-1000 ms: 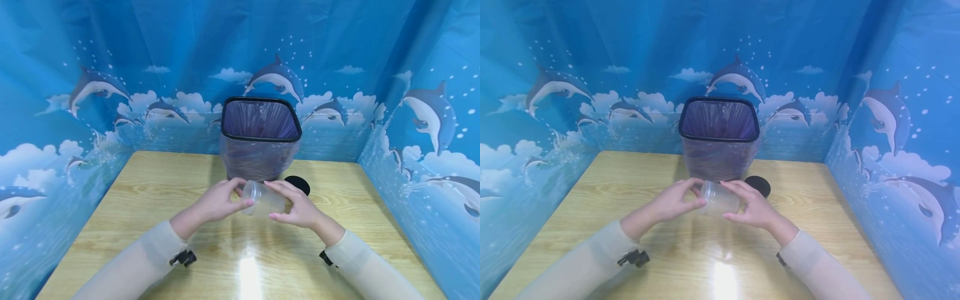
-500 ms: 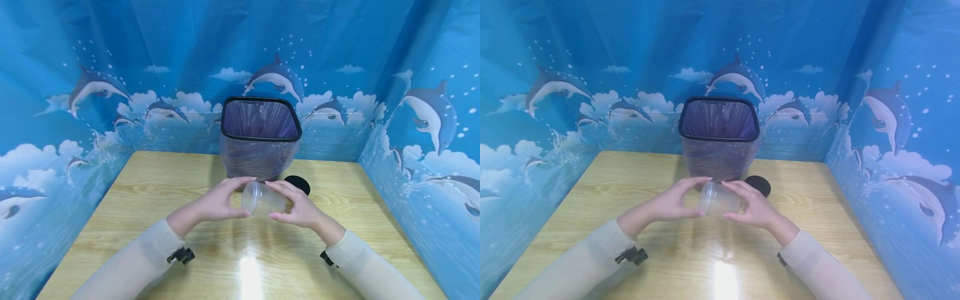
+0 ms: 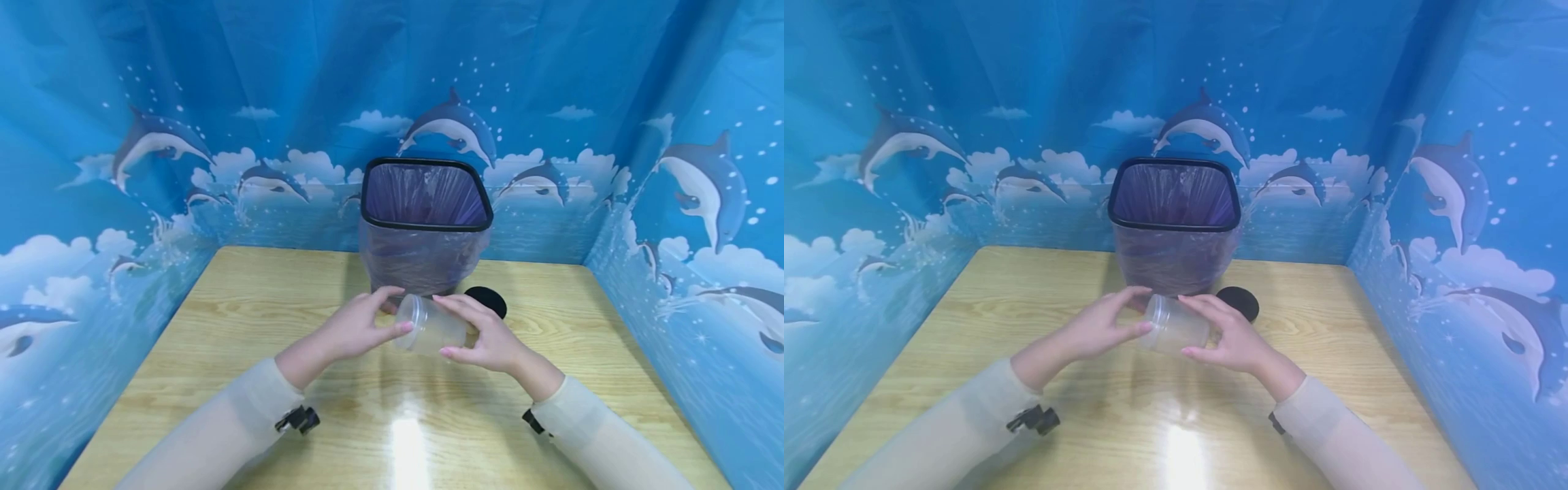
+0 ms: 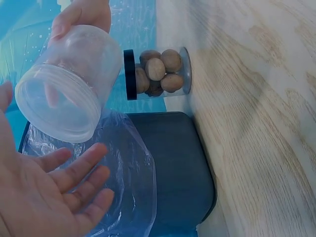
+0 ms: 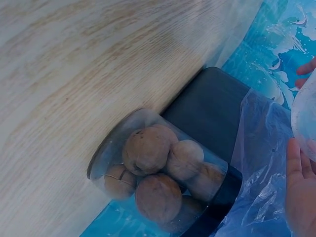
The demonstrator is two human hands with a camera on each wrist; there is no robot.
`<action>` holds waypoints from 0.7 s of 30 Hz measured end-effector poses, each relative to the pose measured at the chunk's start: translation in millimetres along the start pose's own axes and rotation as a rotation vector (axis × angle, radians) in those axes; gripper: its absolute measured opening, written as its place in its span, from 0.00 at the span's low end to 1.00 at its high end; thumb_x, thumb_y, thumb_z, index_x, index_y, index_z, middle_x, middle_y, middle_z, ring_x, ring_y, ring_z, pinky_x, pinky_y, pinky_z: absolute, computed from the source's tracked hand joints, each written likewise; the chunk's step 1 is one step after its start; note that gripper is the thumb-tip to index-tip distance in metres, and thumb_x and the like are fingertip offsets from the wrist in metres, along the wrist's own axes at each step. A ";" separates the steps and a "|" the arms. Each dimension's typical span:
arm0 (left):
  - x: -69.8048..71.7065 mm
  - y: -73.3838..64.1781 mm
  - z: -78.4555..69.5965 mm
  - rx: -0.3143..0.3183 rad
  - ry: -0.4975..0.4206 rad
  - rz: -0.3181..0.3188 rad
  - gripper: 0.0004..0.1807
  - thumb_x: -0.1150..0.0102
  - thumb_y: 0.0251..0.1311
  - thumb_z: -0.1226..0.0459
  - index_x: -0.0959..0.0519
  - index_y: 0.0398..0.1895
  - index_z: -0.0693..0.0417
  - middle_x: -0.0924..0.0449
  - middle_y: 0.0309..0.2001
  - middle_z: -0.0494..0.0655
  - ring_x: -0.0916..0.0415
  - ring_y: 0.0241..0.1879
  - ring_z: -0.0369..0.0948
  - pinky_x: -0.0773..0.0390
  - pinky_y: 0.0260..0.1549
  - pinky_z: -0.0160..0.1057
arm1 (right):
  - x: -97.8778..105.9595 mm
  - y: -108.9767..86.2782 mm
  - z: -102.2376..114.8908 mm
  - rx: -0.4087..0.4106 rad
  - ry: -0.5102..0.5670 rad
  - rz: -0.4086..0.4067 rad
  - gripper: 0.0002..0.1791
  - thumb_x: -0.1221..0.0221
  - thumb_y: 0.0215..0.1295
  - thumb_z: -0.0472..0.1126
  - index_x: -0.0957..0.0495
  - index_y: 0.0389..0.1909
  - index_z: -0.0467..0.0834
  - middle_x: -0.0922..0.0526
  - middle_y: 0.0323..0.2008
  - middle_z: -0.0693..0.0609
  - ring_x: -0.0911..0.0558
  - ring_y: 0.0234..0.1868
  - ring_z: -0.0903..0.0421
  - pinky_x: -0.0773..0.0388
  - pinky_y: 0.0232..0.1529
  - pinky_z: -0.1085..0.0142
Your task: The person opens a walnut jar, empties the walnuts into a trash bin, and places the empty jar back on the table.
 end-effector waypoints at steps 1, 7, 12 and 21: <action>0.0 0.0 -0.7 0.017 0.001 0.011 0.40 0.45 0.63 0.35 0.34 0.73 0.45 0.17 0.52 0.44 0.22 0.52 0.46 0.24 0.54 0.51 | -0.1 0.2 0.3 0.000 0.000 0.001 0.46 0.24 0.49 0.45 0.31 0.72 0.49 0.24 0.62 0.52 0.24 0.58 0.53 0.23 0.51 0.51; -0.8 -0.5 -3.0 0.057 0.022 0.033 0.39 0.45 0.62 0.33 0.31 0.70 0.44 0.18 0.42 0.36 0.22 0.43 0.40 0.22 0.46 0.46 | 0.3 0.8 2.9 -0.010 0.001 0.006 0.46 0.24 0.49 0.44 0.31 0.72 0.50 0.25 0.63 0.52 0.25 0.58 0.53 0.24 0.52 0.51; -1.0 -0.7 -2.9 0.039 0.040 0.033 0.41 0.44 0.61 0.34 0.33 0.72 0.43 0.18 0.43 0.35 0.24 0.38 0.36 0.22 0.44 0.45 | 0.4 1.0 3.7 -0.006 0.007 0.007 0.46 0.24 0.49 0.43 0.31 0.72 0.49 0.25 0.63 0.52 0.25 0.58 0.53 0.24 0.53 0.49; -1.7 0.0 -0.2 -0.014 0.038 0.033 0.44 0.40 0.58 0.34 0.36 0.74 0.40 0.19 0.47 0.38 0.24 0.40 0.38 0.22 0.45 0.47 | 0.7 -0.5 2.6 -0.009 -0.001 0.009 0.46 0.24 0.50 0.45 0.31 0.72 0.49 0.25 0.63 0.52 0.25 0.59 0.53 0.24 0.54 0.49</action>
Point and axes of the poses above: each hand's wrist, its own y-axis towards the middle knuckle, its own x-axis out of the back of the hand, z = x × y, the point moved 1 cm from there along y, towards the middle knuckle
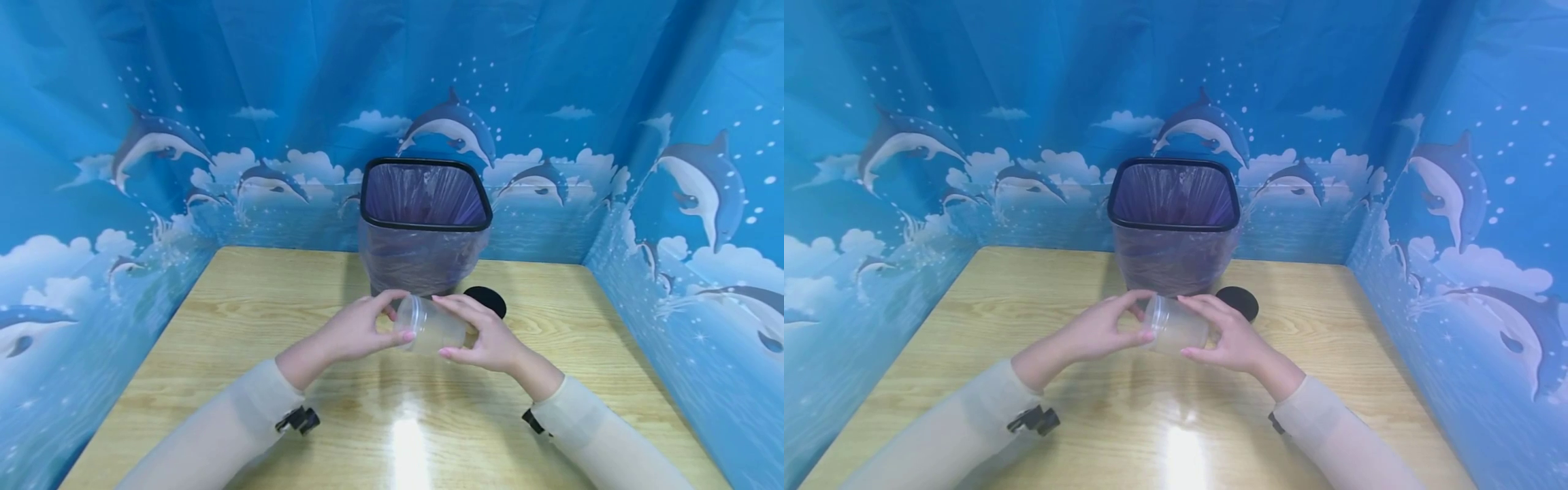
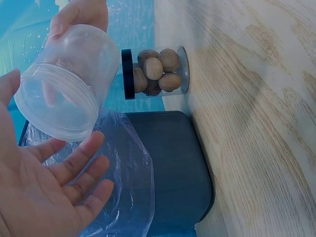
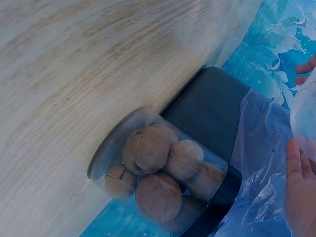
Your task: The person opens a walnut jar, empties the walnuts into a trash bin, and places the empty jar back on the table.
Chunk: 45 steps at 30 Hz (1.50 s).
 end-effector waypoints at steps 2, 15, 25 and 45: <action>0.2 0.0 0.6 -0.015 -0.005 0.001 0.44 0.40 0.58 0.34 0.37 0.75 0.40 0.19 0.48 0.38 0.24 0.43 0.39 0.22 0.47 0.48 | 0.1 0.0 0.4 -0.004 -0.001 0.001 0.45 0.24 0.50 0.46 0.31 0.72 0.49 0.25 0.63 0.52 0.25 0.59 0.53 0.24 0.54 0.48; 0.0 0.9 8.1 -0.099 -0.056 0.019 0.47 0.34 0.55 0.37 0.40 0.77 0.35 0.23 0.61 0.45 0.30 0.64 0.50 0.32 0.61 0.58 | -1.3 -0.1 0.0 -0.022 -0.003 0.016 0.46 0.24 0.50 0.46 0.31 0.72 0.50 0.25 0.63 0.52 0.25 0.59 0.52 0.24 0.53 0.48; 0.8 -0.5 8.7 -0.223 -0.039 0.009 0.48 0.26 0.54 0.49 0.40 0.77 0.36 0.35 0.72 0.42 0.38 0.70 0.47 0.36 0.66 0.56 | -2.0 -0.4 -1.7 -0.021 -0.008 0.012 0.45 0.25 0.51 0.48 0.31 0.72 0.52 0.25 0.63 0.52 0.24 0.57 0.53 0.22 0.50 0.50; -4.5 2.4 5.8 0.059 -0.052 0.062 0.42 0.50 0.65 0.33 0.37 0.75 0.45 0.15 0.45 0.42 0.18 0.42 0.40 0.21 0.47 0.47 | -3.5 0.5 -1.6 -0.021 -0.020 0.008 0.46 0.24 0.51 0.48 0.31 0.72 0.52 0.25 0.63 0.53 0.24 0.58 0.53 0.23 0.52 0.51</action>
Point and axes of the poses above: each hand's wrist, its own y-axis towards the middle knuckle, its own x-axis out of the back of the hand, z = x × y, the point moved 1 cm from there along y, towards the middle knuckle
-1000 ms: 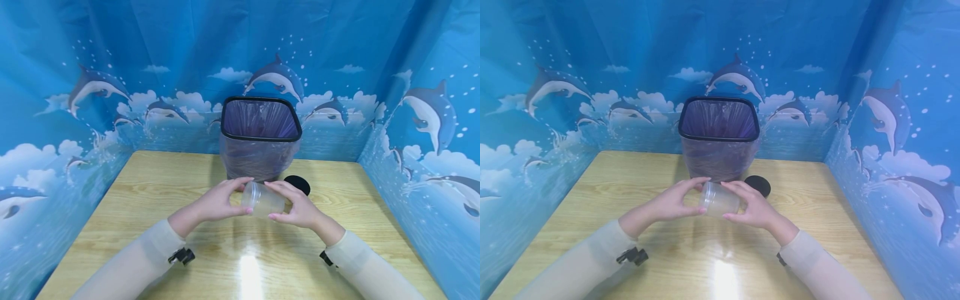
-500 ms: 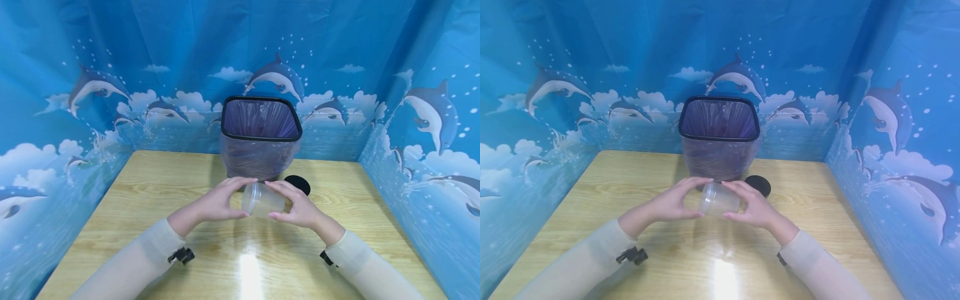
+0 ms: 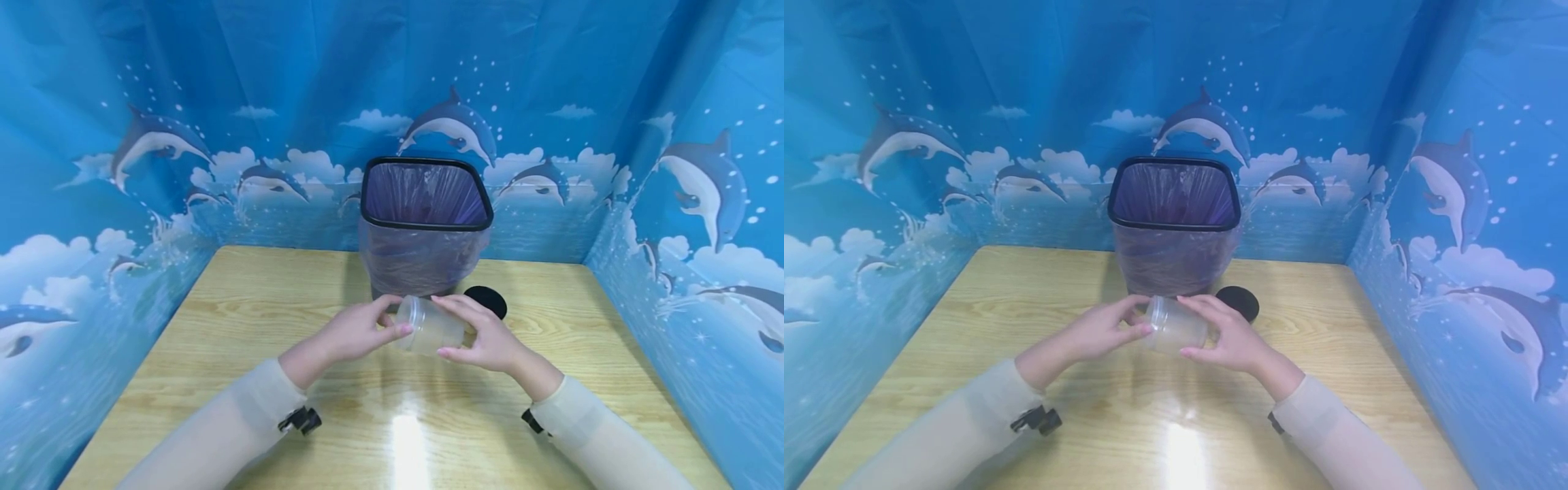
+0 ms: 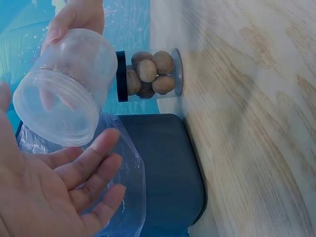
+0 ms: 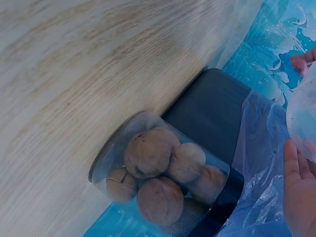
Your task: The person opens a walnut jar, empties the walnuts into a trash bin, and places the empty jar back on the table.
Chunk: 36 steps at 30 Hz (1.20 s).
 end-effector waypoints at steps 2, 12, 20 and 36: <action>-1.4 0.5 0.8 0.004 -0.003 0.002 0.42 0.50 0.64 0.33 0.36 0.74 0.45 0.15 0.41 0.40 0.19 0.39 0.37 0.20 0.43 0.45 | -0.3 -0.3 0.2 -0.005 0.001 0.002 0.46 0.24 0.51 0.48 0.31 0.72 0.52 0.25 0.63 0.53 0.25 0.58 0.53 0.24 0.52 0.50; -1.0 0.6 2.6 -0.035 -0.004 0.003 0.49 0.41 0.56 0.30 0.42 0.77 0.36 0.18 0.51 0.40 0.21 0.42 0.38 0.22 0.49 0.48 | 1.2 -0.4 1.4 0.010 -0.005 -0.004 0.46 0.24 0.50 0.48 0.31 0.72 0.51 0.25 0.63 0.52 0.24 0.58 0.52 0.23 0.51 0.51; 0.1 0.3 2.7 -0.145 -0.015 0.008 0.53 0.34 0.54 0.36 0.46 0.80 0.37 0.24 0.64 0.45 0.31 0.65 0.49 0.32 0.62 0.59 | 1.6 -1.3 -0.3 0.012 -0.016 -0.007 0.46 0.25 0.51 0.49 0.32 0.72 0.50 0.25 0.62 0.51 0.24 0.57 0.51 0.23 0.51 0.49; 0.7 -1.8 2.2 -0.257 -0.009 -0.013 0.56 0.26 0.53 0.46 0.52 0.80 0.31 0.38 0.73 0.47 0.36 0.68 0.49 0.34 0.64 0.57 | 1.3 -1.7 -1.7 0.003 -0.013 -0.005 0.47 0.24 0.49 0.48 0.32 0.72 0.52 0.25 0.62 0.52 0.25 0.58 0.53 0.22 0.50 0.51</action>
Point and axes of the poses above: each hand's wrist, its own y-axis towards the middle knuckle, its own x-axis out of the back of the hand, z = x × y, the point moved 1 cm from there along y, towards the middle knuckle
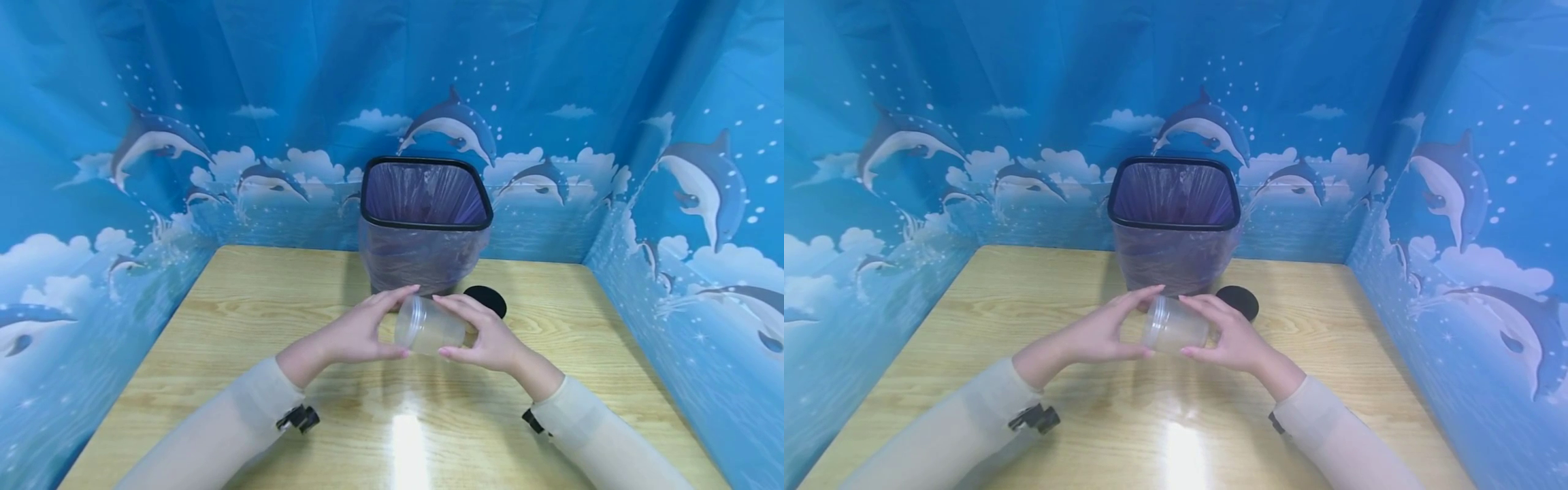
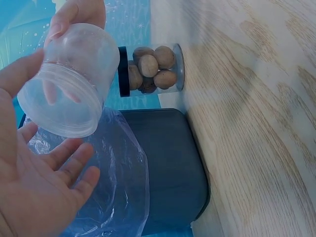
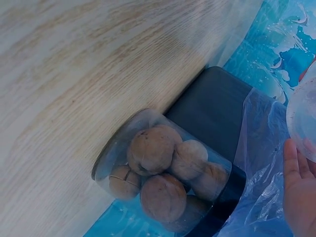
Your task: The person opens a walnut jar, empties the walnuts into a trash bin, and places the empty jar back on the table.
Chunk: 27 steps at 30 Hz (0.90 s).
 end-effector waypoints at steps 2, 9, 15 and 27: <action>-0.1 -0.3 -0.8 0.014 0.000 -0.005 0.56 0.28 0.53 0.41 0.54 0.80 0.26 0.41 0.75 0.45 0.39 0.70 0.48 0.35 0.65 0.57 | -0.2 -0.2 -0.9 0.001 0.000 0.000 0.47 0.24 0.50 0.49 0.32 0.72 0.52 0.25 0.62 0.52 0.24 0.58 0.52 0.22 0.50 0.51; 0.7 1.5 -2.2 0.081 -0.008 -0.025 0.50 0.40 0.59 0.35 0.52 0.80 0.32 0.45 0.77 0.44 0.37 0.70 0.49 0.34 0.64 0.59 | -0.3 -0.7 -0.7 0.000 -0.007 -0.003 0.46 0.25 0.50 0.50 0.32 0.72 0.52 0.25 0.62 0.52 0.24 0.57 0.53 0.22 0.50 0.51; -0.3 4.6 -2.5 0.257 0.004 -0.013 0.43 0.52 0.64 0.31 0.37 0.75 0.45 0.19 0.57 0.47 0.21 0.54 0.46 0.23 0.54 0.51 | -0.3 -0.2 2.0 -0.017 0.013 0.001 0.46 0.24 0.50 0.48 0.32 0.72 0.53 0.25 0.62 0.53 0.25 0.57 0.53 0.23 0.49 0.51; -3.6 4.1 -1.3 0.255 0.034 0.016 0.44 0.51 0.61 0.29 0.39 0.76 0.39 0.14 0.46 0.40 0.18 0.43 0.39 0.20 0.45 0.46 | -0.9 -0.1 2.3 -0.003 0.009 -0.003 0.46 0.24 0.50 0.48 0.32 0.72 0.52 0.25 0.62 0.53 0.25 0.56 0.54 0.23 0.48 0.53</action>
Point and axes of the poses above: each hand's wrist, its own y-axis towards the middle knuckle, its own x-axis out of the back of the hand, z = x × y, the point moved 1 cm from there along y, towards the middle knuckle
